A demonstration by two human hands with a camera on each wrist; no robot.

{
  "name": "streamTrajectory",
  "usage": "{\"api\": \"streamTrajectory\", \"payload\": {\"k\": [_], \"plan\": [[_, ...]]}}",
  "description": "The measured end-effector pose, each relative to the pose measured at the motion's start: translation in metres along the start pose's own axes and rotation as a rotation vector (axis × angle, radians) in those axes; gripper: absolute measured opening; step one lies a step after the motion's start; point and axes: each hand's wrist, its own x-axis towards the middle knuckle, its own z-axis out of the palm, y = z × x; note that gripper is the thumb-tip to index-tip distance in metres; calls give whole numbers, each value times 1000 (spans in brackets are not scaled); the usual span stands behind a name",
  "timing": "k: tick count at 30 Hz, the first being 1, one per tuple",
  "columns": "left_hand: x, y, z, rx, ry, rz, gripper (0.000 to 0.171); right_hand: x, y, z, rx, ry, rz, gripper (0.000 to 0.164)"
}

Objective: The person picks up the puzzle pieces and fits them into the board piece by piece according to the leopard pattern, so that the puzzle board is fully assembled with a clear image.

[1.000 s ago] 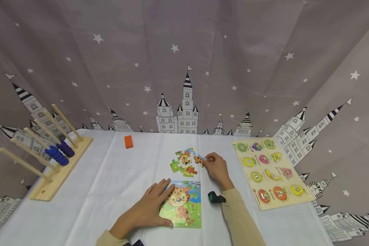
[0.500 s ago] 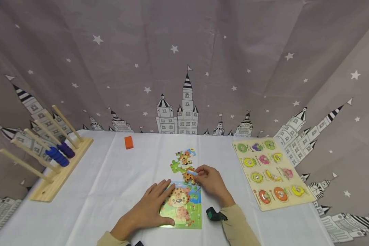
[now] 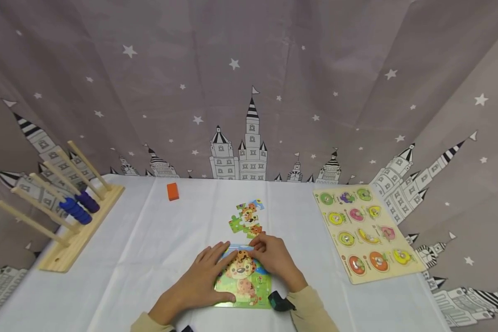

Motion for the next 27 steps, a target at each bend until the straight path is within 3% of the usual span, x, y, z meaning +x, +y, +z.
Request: {"api": "streamTrajectory", "payload": {"k": [14, 21, 27], "plan": [[-1, 0, 0, 14, -5, 8, 97, -3, 1, 6, -89, 48, -80, 10], [0, -1, -4, -58, -20, 3, 87, -5, 1, 7, -112, 81, -77, 11], [0, -3, -1, -78, -37, -3, 87, -9, 1, -2, -82, 50, -117, 8]]}}
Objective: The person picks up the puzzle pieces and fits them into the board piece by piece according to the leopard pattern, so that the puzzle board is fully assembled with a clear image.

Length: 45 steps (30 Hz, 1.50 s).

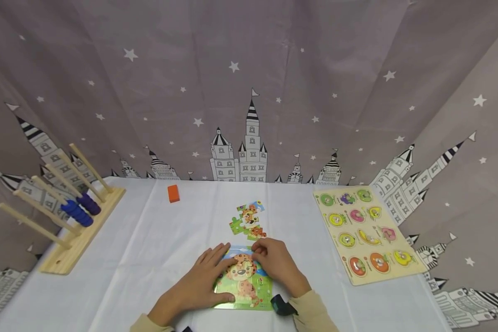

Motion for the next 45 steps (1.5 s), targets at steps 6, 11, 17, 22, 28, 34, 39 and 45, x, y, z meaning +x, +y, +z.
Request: {"api": "streamTrajectory", "payload": {"k": [6, 11, 17, 22, 28, 34, 39, 45], "plan": [[-1, 0, 2, 41, 27, 16, 87, 0, 4, -9, -8, -96, 26, 11], [0, 3, 2, 62, 21, 9, 83, 0, 6, -11, -18, -142, 11, 8], [-1, 4, 0, 49, 14, 12, 81, 0, 4, -10, -27, -124, 9, 5], [-1, 3, -1, 47, 33, 22, 80, -1, 2, -8, -22, -101, 12, 6], [-1, 2, 1, 51, 60, 29, 78, -2, 0, -6, -14, -69, 13, 9], [-1, 1, -2, 17, 64, 32, 72, -1, 1, -5, -12, -75, 40, 2], [-1, 1, -3, -7, 39, 18, 71, -2, 3, -8, 27, -104, 83, 12], [0, 2, -2, 14, 46, 22, 70, -3, 3, -11, 32, -118, 96, 17]]}}
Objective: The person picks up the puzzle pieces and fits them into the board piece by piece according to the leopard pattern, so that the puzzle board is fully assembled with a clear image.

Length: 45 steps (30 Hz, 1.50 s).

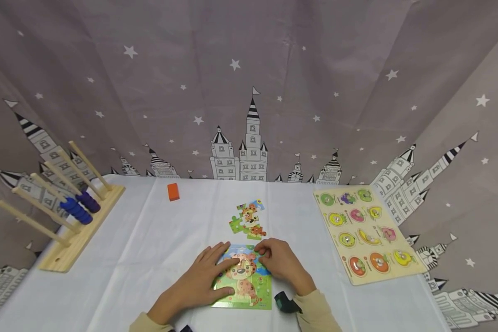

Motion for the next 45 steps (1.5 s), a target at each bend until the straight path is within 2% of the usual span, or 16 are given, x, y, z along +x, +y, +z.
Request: {"api": "streamTrajectory", "payload": {"k": [5, 13, 22, 25, 28, 31, 34, 41, 45], "plan": [[-1, 1, 1, 14, 3, -3, 70, -1, -1, 0, -17, -5, 0, 16], [-2, 5, 1, 31, -3, -9, 69, -3, -3, 4, -67, 19, -23, 5], [-2, 6, 1, 31, 27, 25, 70, 0, 0, 2, -26, 56, 2, 10], [0, 4, 1, 26, 21, 26, 78, 9, 4, -4, -15, 116, 31, 17], [1, 2, 1, 12, -20, -2, 92, 25, 7, -11, -16, 155, 47, 29], [2, 0, -3, -21, -65, -22, 108, 44, 10, -15, -31, 137, 50, 41], [1, -2, -6, -30, -91, -12, 119, 62, 11, -16, -57, 109, 46, 50], [-1, -4, -6, -35, -122, -8, 120, 83, 8, -11, -162, 99, 50, 50], [-2, -4, -7, -22, -123, -12, 119, 85, 3, -9, -143, 98, 90, 46]]}}
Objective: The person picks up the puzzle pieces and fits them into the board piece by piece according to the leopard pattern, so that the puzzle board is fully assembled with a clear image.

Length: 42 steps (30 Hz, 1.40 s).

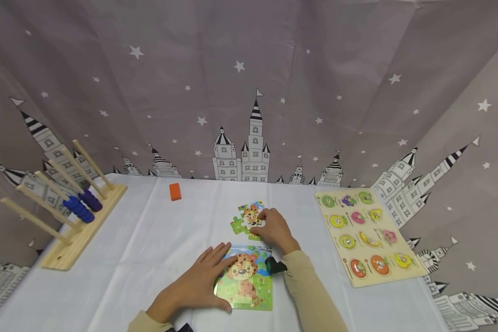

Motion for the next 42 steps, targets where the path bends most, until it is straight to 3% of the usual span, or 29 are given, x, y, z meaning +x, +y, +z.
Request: {"api": "streamTrajectory", "payload": {"k": [7, 18, 22, 26, 32, 42], "plan": [[0, 0, 1, 5, -11, -5, 121, -4, -3, -3, 115, 9, 65, 40], [0, 1, 0, -19, -42, -24, 125, -12, 2, -5, 219, 140, 88, 22], [0, 1, 0, -22, -34, -17, 125, -33, -2, -5, 262, 86, 77, 21], [-1, 2, 0, -14, -21, -7, 122, -61, -8, -3, 297, -9, 5, 22], [-1, 4, -1, -5, 18, -24, 105, -88, -16, 4, 309, -150, -90, 22], [1, 4, 9, 39, 130, 14, 74, -101, -19, 11, 208, -135, -108, 18]]}}
